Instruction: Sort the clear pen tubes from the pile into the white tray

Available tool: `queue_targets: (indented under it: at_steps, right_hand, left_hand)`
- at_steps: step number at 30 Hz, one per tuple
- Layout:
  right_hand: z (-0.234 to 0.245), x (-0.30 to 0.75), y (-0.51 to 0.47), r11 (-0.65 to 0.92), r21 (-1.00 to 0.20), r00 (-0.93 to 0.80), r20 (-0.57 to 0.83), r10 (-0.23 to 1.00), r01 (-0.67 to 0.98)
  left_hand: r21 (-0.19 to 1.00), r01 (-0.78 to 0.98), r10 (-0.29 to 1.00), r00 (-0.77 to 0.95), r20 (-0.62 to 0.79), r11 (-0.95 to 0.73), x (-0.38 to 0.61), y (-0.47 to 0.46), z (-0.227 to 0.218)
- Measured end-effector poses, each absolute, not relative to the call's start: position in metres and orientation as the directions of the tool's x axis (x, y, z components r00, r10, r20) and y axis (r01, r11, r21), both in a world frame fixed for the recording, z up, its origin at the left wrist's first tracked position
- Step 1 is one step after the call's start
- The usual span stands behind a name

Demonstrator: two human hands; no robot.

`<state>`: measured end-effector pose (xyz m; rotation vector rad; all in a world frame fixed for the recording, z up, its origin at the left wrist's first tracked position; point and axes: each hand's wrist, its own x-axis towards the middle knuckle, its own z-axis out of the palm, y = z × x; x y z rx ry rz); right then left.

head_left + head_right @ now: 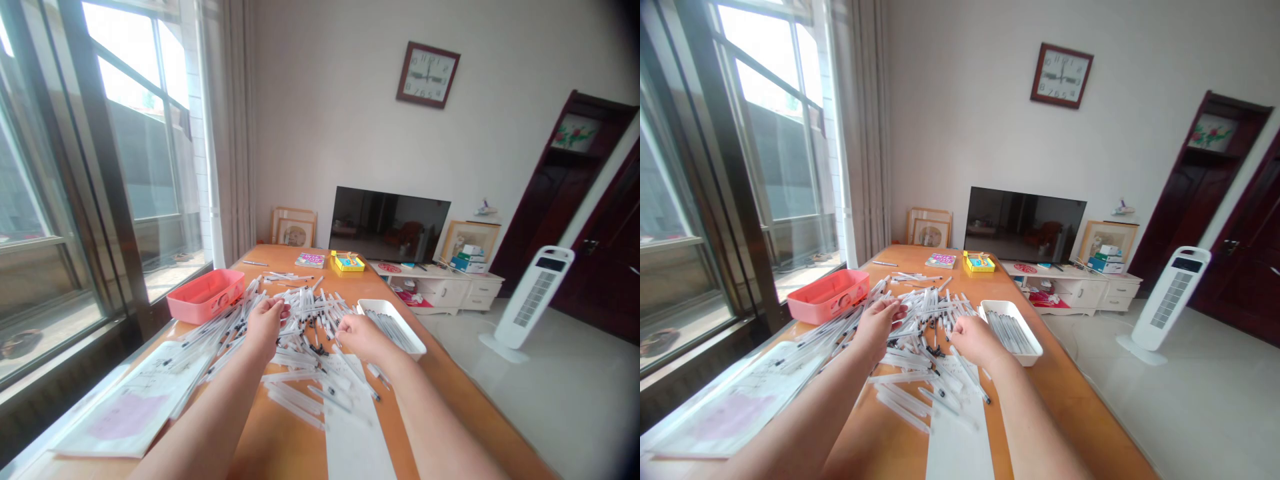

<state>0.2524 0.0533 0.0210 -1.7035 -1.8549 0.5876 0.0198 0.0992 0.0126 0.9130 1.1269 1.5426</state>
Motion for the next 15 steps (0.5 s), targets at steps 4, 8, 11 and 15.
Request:
queue_targets:
  at_steps: [4, 8, 11, 15]
  right_hand:
    - [0.009, 0.241, 0.061, 0.148, -0.592, -0.150, 0.047, 0.988, 0.792]
    - [-0.006, 0.242, 0.067, 0.109, -0.595, -0.096, 0.052, 0.994, 0.796]
    - [-0.016, 0.250, 0.067, 0.074, -0.597, -0.035, 0.076, 0.996, 0.798]
    - [-0.025, 0.261, 0.061, 0.057, -0.590, -0.032, 0.053, 0.998, 0.805]
  left_hand:
    - [0.937, -0.340, 0.957, -0.288, -0.029, -0.074, 0.015, 0.095, 0.009]
    - [0.910, -0.408, 0.952, -0.300, -0.056, -0.075, 0.012, 0.085, 0.000]
    - [0.889, -0.450, 0.961, -0.272, -0.045, -0.086, 0.012, 0.074, -0.008]
    - [0.870, -0.485, 0.977, -0.212, -0.017, -0.090, 0.011, 0.066, -0.011]
